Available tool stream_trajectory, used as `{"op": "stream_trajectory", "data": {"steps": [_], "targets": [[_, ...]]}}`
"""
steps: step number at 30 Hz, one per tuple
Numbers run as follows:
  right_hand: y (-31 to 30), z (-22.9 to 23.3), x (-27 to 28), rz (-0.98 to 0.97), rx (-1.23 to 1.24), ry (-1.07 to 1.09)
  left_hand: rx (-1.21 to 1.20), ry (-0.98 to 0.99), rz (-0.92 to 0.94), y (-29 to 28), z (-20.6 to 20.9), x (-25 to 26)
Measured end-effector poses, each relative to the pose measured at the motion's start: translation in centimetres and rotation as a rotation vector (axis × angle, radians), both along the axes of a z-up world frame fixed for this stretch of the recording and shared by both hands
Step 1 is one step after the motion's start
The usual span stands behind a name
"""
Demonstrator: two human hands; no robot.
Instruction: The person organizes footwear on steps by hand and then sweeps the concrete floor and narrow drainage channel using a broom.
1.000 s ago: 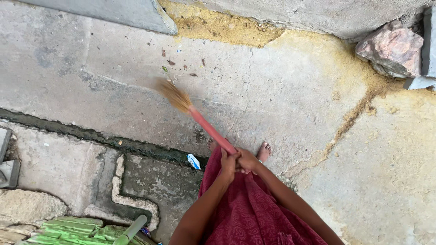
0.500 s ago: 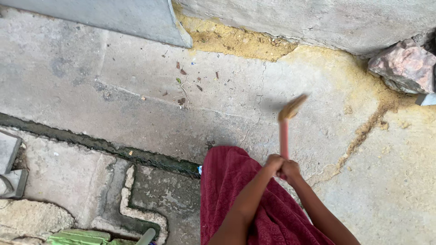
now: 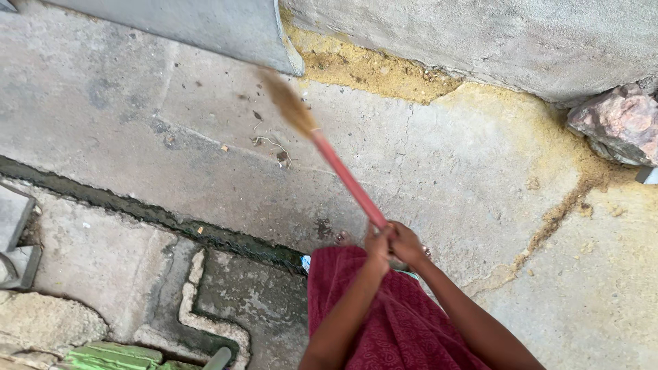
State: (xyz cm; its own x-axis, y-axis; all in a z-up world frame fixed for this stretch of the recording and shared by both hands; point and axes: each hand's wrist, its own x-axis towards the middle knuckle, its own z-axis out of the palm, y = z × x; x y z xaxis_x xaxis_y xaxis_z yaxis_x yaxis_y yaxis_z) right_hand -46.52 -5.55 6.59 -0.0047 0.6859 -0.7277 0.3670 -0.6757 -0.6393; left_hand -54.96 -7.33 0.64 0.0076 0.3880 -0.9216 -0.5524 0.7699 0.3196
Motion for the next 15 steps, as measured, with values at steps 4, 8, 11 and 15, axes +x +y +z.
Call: {"op": "stream_trajectory", "data": {"steps": [4,8,11,15], "targets": [[-5.2,1.8,5.1,-0.253,-0.129,-0.192,0.120,-0.234,-0.379,-2.8,0.0,5.2],[-5.3,-2.4,7.6,-0.382,-0.290,-0.277,0.147,-0.227,-0.538,-1.6,-2.5,8.2],[-2.2,-7.0,6.0,-0.586,-0.374,-0.189,-0.087,-0.159,-0.509,1.5,-4.3,6.8],[2.1,-9.5,-0.8,-0.188,-0.371,-0.182,-0.018,-0.155,-0.186,2.8,-7.4,-0.6]]}}
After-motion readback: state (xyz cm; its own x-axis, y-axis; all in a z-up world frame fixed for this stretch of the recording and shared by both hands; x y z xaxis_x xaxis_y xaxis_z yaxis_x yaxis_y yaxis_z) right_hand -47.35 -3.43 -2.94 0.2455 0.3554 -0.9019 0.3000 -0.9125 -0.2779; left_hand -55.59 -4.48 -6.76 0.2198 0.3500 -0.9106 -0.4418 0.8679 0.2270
